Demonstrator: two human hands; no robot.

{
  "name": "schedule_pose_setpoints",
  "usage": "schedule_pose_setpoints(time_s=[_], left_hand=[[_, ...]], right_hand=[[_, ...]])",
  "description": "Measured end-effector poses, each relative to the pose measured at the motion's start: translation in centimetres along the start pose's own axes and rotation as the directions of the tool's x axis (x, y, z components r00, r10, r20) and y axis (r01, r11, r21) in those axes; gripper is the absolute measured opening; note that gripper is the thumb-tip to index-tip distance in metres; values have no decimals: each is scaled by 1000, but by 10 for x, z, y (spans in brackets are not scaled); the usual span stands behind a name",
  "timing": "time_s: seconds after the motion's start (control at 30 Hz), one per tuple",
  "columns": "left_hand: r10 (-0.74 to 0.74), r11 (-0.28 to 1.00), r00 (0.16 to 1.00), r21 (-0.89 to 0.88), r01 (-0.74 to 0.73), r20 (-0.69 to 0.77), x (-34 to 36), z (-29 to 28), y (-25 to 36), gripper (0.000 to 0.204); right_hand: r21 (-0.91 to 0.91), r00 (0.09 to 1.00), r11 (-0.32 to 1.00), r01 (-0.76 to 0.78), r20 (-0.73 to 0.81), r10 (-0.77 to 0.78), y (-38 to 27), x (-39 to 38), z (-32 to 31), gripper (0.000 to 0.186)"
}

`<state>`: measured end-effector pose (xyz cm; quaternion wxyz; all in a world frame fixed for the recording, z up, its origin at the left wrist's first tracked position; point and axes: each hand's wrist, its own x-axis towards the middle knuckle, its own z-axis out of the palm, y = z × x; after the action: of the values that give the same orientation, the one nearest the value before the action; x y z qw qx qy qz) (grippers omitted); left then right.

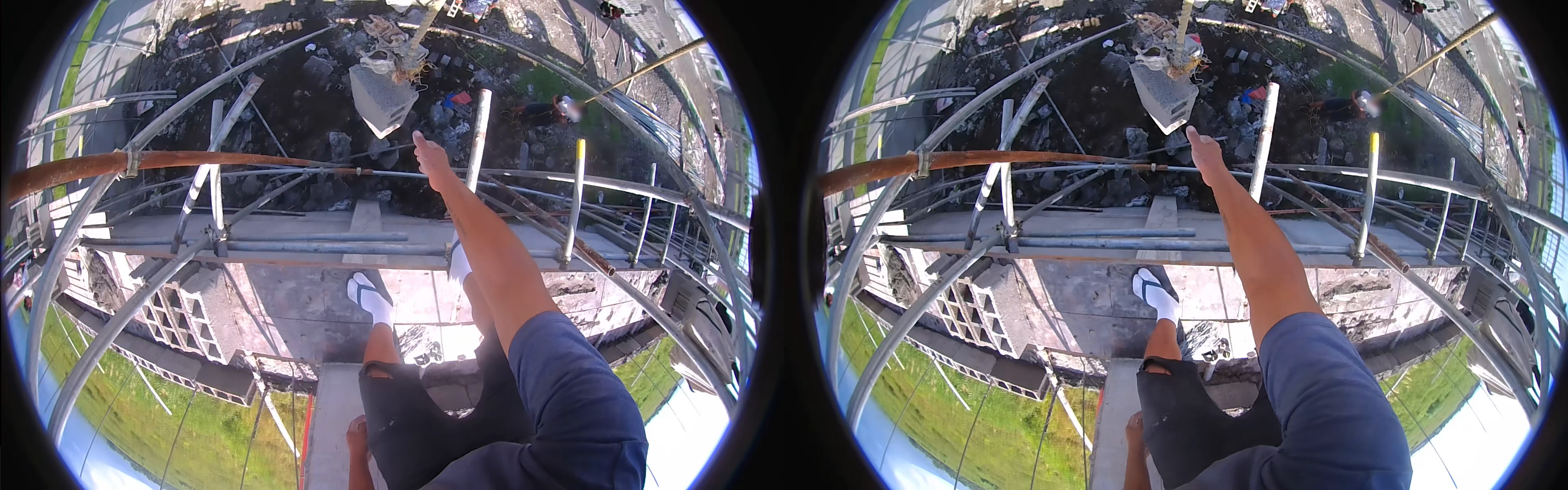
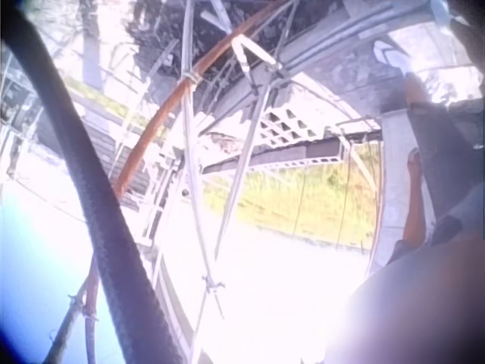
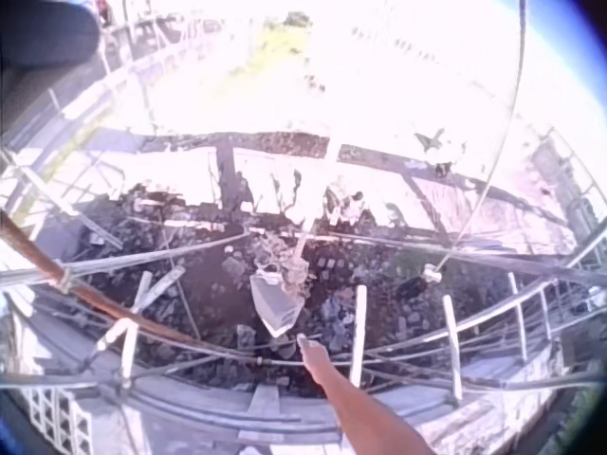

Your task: The person repeatedly climbs down from a scaffold to retrieve a concrete block, carries it back up, and places it on a partially built wall. They use a trowel to apply mortar between blocks and adjust their position as the wall grows.

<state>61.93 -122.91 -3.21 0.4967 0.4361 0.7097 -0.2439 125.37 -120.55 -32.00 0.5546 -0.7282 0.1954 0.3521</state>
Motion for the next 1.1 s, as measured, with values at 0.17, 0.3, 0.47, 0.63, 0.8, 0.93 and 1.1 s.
schedule_pose_setpoints(time_s=[0.17,0.3,0.47,0.63,0.8,0.93,1.1], left_hand=[[54,964,999,259,-54,5,10,14,-44,26],[222,884,973,407,-229,66,14,13,-73,24],[104,978,995,181,-101,-3,30,23,-106,24],[100,985,995,143,-96,-21,44,31,-115,26],[227,952,973,219,-213,-37,26,19,-56,32],[4,977,975,-206,-50,-222,33,26,56,32],[536,840,844,-101,-533,13,48,72,261,49]], right_hand=[[240,999,970,35,-13,-32,-48,38,44,60],[458,998,887,66,-10,-69,-88,54,87,84],[540,983,842,8,-160,93,-115,70,113,86],[703,967,695,151,-252,45,-112,88,114,64],[789,975,597,146,-218,49,-102,93,77,55],[713,986,693,105,-163,19,-84,56,14,47],[531,994,843,85,-106,-33,-63,-18,-66,39]])
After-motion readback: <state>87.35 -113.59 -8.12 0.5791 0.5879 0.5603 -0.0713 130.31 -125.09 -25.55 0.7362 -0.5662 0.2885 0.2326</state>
